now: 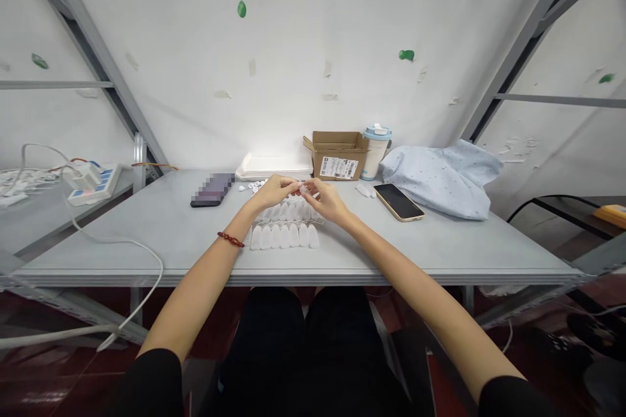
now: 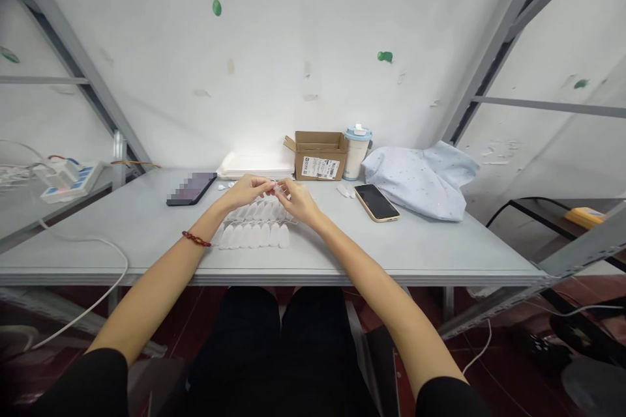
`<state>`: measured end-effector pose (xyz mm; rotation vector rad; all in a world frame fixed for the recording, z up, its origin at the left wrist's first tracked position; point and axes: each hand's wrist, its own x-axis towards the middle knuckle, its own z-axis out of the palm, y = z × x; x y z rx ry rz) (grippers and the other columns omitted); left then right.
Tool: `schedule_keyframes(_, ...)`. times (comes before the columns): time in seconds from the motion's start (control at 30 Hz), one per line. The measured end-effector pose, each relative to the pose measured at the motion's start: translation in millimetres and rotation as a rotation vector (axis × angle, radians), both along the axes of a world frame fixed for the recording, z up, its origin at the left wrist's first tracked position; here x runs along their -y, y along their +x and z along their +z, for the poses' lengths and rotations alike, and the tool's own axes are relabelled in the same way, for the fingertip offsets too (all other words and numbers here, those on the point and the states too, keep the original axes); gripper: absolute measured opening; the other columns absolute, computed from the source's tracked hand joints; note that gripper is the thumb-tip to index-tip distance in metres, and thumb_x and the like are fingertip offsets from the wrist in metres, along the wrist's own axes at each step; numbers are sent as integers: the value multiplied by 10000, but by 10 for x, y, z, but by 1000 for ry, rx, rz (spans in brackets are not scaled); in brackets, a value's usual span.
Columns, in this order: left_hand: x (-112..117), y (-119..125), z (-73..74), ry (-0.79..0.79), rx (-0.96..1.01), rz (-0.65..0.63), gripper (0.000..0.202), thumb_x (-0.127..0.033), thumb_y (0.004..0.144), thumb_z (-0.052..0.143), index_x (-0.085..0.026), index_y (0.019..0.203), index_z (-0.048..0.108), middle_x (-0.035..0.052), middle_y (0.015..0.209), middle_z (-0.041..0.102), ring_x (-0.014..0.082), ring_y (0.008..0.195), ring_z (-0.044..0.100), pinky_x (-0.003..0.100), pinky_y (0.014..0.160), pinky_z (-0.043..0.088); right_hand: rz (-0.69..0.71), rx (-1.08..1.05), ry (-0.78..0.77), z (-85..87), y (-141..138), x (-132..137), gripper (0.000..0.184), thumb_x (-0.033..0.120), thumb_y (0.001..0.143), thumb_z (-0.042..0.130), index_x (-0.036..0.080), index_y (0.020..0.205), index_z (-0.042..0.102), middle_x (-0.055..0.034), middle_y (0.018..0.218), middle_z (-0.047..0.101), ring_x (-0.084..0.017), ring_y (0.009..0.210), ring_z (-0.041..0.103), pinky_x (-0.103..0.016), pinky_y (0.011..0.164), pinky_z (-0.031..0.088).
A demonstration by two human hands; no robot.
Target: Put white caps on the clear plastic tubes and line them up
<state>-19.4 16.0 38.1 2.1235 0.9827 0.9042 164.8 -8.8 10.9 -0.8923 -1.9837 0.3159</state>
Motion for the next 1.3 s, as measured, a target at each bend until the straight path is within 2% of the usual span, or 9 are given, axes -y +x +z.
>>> schedule_keyframes(0.27,35,25,7,-10,5,33,423,-543,770,582,-141,750,709,60,732,673,171,714,588,277,637,447,3,59,21,-5,5,-6,157,260,865,462,182,991,512,-77,873,669,-171,784,617,-278,657,475)
schedule_keyframes(0.4,41,32,7,-32,8,67,413,-539,760,591,-144,750,714,56,712,672,165,679,583,269,595,438,-4,77,23,-15,15,-31,187,242,824,519,177,999,513,-87,906,660,-178,795,616,-284,668,475)
schedule_keyframes(0.57,50,37,7,-32,39,35,344,-475,744,628,-149,795,726,56,748,694,166,703,596,280,641,458,-30,35,-8,-7,13,-29,175,256,807,552,177,961,524,-96,920,661,-186,797,623,-296,675,482)
schedule_keyframes(0.67,48,40,8,-27,41,51,320,-449,746,623,-155,816,729,58,780,706,177,735,612,286,645,469,-15,-81,-105,9,0,-22,160,282,811,555,179,931,533,-89,888,664,-183,764,635,-300,668,489)
schedule_keyframes(0.77,56,50,22,41,14,86,281,-411,755,609,-162,804,731,55,813,718,195,776,626,300,673,478,24,-258,-237,30,-8,-33,184,299,784,594,182,916,544,-73,862,667,-182,770,653,-312,705,503)
schedule_keyframes(0.87,86,70,51,164,14,132,247,-370,766,598,-166,818,727,55,854,726,203,817,635,309,716,479,110,-434,-387,62,6,-46,243,342,744,657,180,902,568,-65,855,684,-191,819,667,-335,773,505)
schedule_keyframes(1.0,150,114,87,262,39,158,250,-364,755,631,-181,908,706,64,965,711,197,831,627,297,669,478,242,-626,-613,111,46,-46,283,369,714,706,169,896,622,-72,857,714,-204,867,675,-372,848,493)
schedule_keyframes(1.17,195,163,95,379,-26,129,402,-374,725,688,-210,1088,634,66,1063,668,221,962,576,312,692,470,355,-736,-781,171,83,-23,181,278,734,700,162,867,658,-82,925,728,-192,911,673,-361,922,475)
schedule_keyframes(1.3,197,173,94,435,-93,89,514,-411,677,744,-214,1129,599,85,1146,611,249,1057,524,339,765,461,408,-741,-840,219,83,17,161,255,784,667,144,900,654,-119,1020,711,-207,983,661,-360,922,488)
